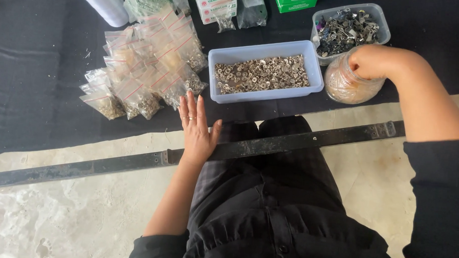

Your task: Sorting small metal fasteners from a tray and placing them into small plastic bags.

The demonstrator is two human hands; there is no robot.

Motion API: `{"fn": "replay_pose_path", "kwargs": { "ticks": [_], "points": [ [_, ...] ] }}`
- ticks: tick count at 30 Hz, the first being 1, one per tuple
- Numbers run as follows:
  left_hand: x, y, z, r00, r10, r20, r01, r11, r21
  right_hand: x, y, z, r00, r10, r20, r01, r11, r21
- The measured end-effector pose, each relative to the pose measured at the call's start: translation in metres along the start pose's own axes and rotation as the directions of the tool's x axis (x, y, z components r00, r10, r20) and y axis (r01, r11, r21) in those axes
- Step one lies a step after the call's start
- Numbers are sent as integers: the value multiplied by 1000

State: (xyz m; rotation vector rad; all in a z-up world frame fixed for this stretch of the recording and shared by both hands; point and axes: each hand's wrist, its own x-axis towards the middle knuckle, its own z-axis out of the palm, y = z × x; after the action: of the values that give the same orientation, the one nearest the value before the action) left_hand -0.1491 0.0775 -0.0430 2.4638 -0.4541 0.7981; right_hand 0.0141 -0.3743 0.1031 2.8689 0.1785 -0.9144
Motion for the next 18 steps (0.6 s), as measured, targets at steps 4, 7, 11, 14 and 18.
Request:
{"fn": "replay_pose_path", "kwargs": {
  "ticks": [4,7,11,14,18],
  "points": [
    [2,-1,-1,1000,4,18,-4,1000,-18,-44,7,-7,981,-84,-176,107,986,127],
    [4,0,-3,1000,15,-3,-15,998,-53,-62,16,-4,964,72,-257,-8,971,240],
    [8,4,-6,999,22,-33,-26,993,-115,-71,26,7,886,56,-461,103,945,312],
    [16,15,-10,1000,18,-23,-21,986,-163,-77,24,13,817,66,-573,162,927,338],
    [34,41,-20,998,59,-39,-66,971,-231,-63,42,31,581,65,-811,296,912,285]
  ]
}}
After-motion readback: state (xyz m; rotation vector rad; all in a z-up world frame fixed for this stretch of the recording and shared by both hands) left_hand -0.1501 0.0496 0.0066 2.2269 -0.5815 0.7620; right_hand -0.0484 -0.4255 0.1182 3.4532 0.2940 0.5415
